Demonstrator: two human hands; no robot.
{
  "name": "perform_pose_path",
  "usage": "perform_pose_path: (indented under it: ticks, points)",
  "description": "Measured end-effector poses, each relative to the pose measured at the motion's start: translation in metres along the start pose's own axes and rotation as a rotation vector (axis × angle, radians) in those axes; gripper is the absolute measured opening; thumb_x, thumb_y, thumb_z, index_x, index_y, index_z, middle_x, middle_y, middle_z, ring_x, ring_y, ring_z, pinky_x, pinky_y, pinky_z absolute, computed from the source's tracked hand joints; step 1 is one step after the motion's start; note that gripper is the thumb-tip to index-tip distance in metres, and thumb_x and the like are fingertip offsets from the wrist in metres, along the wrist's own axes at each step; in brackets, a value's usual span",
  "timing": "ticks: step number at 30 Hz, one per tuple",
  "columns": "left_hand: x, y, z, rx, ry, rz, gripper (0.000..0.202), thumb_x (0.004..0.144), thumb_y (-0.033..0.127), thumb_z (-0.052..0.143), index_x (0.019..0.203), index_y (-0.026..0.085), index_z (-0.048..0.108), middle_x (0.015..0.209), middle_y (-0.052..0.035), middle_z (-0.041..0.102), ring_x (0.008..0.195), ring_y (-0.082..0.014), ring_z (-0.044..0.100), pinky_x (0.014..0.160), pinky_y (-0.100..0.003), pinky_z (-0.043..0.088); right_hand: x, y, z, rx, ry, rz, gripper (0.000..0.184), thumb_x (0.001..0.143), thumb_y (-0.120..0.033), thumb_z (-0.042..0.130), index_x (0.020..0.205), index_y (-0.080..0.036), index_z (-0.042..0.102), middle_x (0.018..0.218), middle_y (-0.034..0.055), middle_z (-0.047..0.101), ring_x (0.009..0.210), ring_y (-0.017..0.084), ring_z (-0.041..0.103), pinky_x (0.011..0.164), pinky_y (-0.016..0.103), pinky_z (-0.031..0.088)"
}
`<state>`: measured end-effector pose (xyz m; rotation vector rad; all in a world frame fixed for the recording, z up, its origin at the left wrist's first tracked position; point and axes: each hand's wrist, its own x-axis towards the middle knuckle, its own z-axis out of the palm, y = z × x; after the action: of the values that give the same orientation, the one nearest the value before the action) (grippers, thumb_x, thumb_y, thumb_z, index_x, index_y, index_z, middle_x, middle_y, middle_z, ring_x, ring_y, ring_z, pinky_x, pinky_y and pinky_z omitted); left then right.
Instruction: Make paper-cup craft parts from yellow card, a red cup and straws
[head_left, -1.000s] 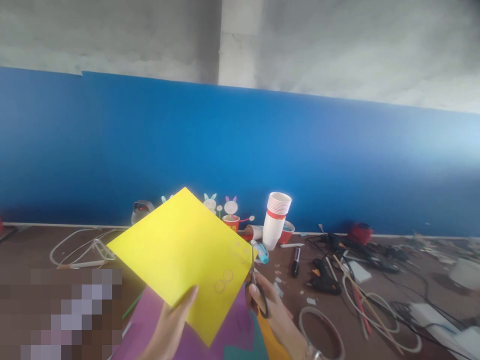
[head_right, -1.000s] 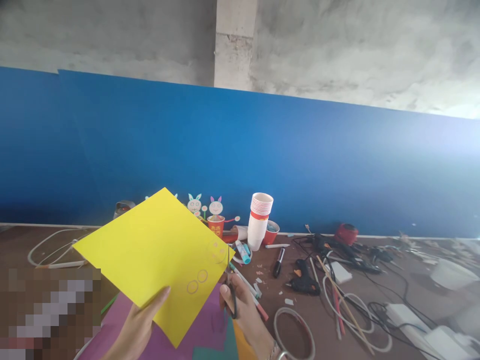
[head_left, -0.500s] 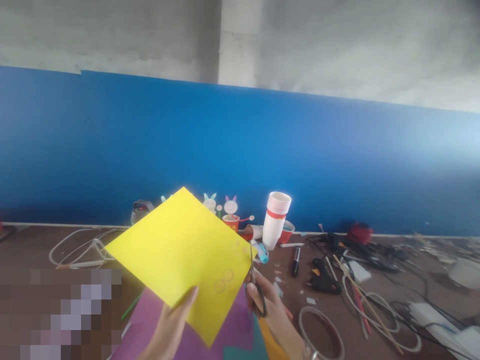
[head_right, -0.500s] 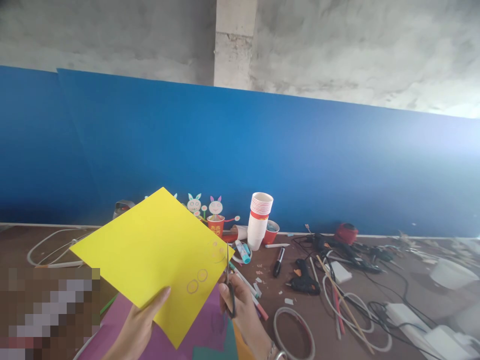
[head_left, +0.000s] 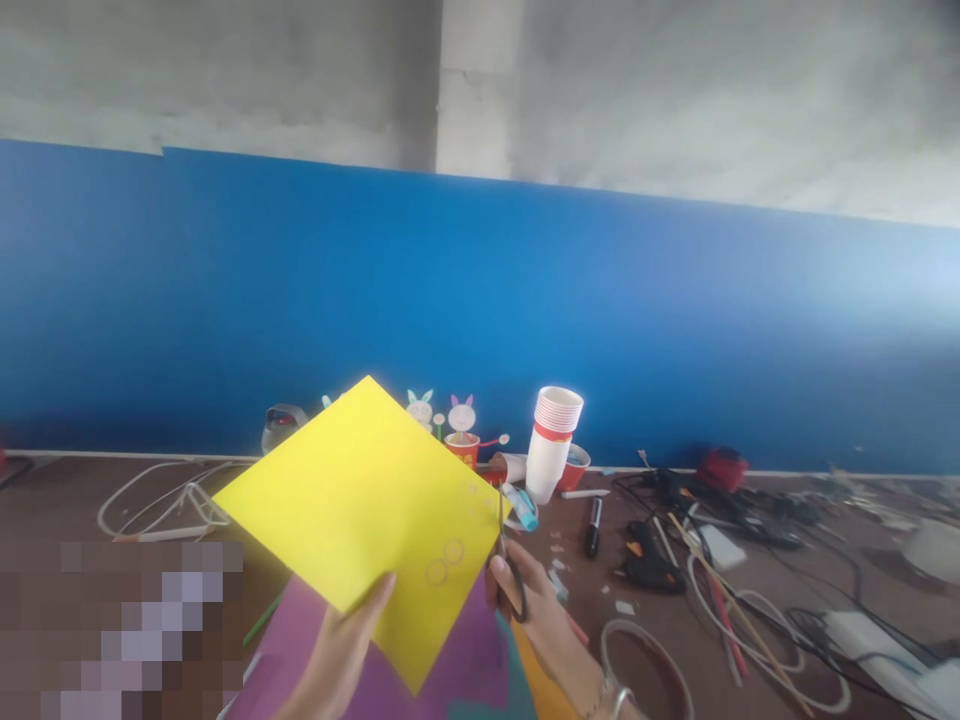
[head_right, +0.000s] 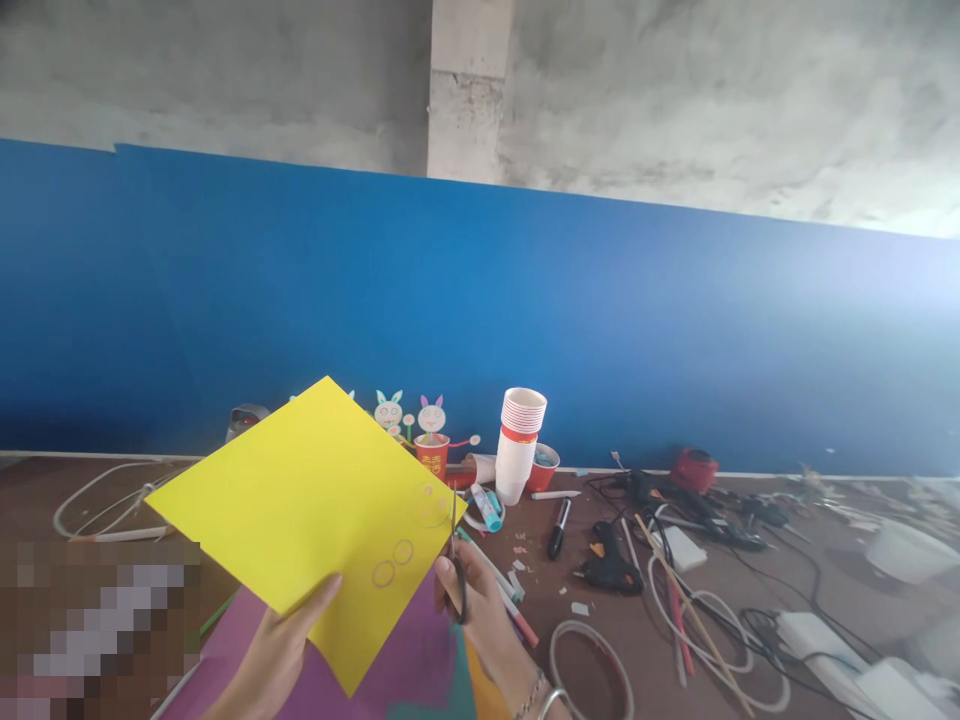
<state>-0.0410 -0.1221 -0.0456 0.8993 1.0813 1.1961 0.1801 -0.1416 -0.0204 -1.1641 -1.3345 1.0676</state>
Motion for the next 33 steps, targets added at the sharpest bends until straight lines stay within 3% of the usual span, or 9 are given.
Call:
perform_pose_path:
  ticks: [9, 13, 18, 22, 28, 33]
  points:
    - [0.017, 0.012, 0.011, -0.086, 0.056, 0.071, 0.049, 0.074, 0.041, 0.073, 0.117, 0.019, 0.061, 0.129, -0.0106, 0.06, 0.123, -0.0296, 0.052, 0.107, -0.045, 0.04, 0.018, -0.022, 0.003, 0.055, 0.018, -0.047, 0.046, 0.084, -0.06, 0.052, 0.063, -0.02, 0.052, 0.054, -0.0021, 0.051, 0.049, 0.009, 0.04, 0.05, 0.024, 0.031]
    - [0.02, 0.014, 0.016, -0.012, 0.033, 0.111, 0.044, 0.074, 0.043, 0.072, 0.11, 0.018, 0.066, 0.124, -0.0114, 0.063, 0.123, -0.0296, 0.051, 0.108, -0.044, 0.038, 0.025, -0.01, 0.0, 0.061, 0.053, -0.075, 0.047, 0.085, -0.061, 0.051, 0.061, -0.02, 0.052, 0.051, -0.0028, 0.048, 0.047, 0.01, 0.038, 0.049, 0.025, 0.03]
    - [0.017, 0.002, 0.017, 0.049, 0.017, 0.048, 0.044, 0.075, 0.05, 0.068, 0.104, 0.017, 0.069, 0.123, -0.0129, 0.064, 0.122, -0.0323, 0.052, 0.109, -0.048, 0.036, 0.023, 0.006, -0.005, 0.103, 0.074, -0.088, 0.044, 0.084, -0.06, 0.053, 0.064, -0.021, 0.051, 0.051, -0.0032, 0.048, 0.045, 0.009, 0.036, 0.047, 0.025, 0.028]
    - [0.019, -0.005, 0.012, 0.073, 0.038, 0.069, 0.044, 0.075, 0.051, 0.068, 0.104, 0.017, 0.068, 0.122, -0.0123, 0.065, 0.121, -0.032, 0.053, 0.109, -0.049, 0.035, 0.017, 0.001, -0.007, 0.102, 0.059, -0.085, 0.041, 0.084, -0.058, 0.055, 0.068, -0.02, 0.053, 0.053, -0.0031, 0.051, 0.046, 0.009, 0.038, 0.049, 0.025, 0.029]
    - [0.021, -0.001, 0.01, 0.044, 0.054, 0.152, 0.054, 0.073, 0.052, 0.07, 0.114, 0.018, 0.063, 0.126, -0.0116, 0.062, 0.121, -0.0302, 0.053, 0.108, -0.046, 0.038, 0.016, -0.004, -0.006, 0.093, -0.01, -0.049, 0.05, 0.08, -0.064, 0.056, 0.06, -0.019, 0.051, 0.05, -0.0035, 0.046, 0.044, 0.008, 0.035, 0.045, 0.024, 0.024]
    - [0.018, -0.001, 0.01, 0.052, 0.046, 0.091, 0.049, 0.072, 0.052, 0.07, 0.106, 0.016, 0.067, 0.121, -0.0127, 0.065, 0.12, -0.0318, 0.054, 0.109, -0.047, 0.036, 0.018, 0.003, -0.004, 0.095, 0.002, -0.049, 0.052, 0.08, -0.066, 0.054, 0.058, -0.019, 0.051, 0.048, -0.0035, 0.044, 0.043, 0.008, 0.035, 0.043, 0.024, 0.023]
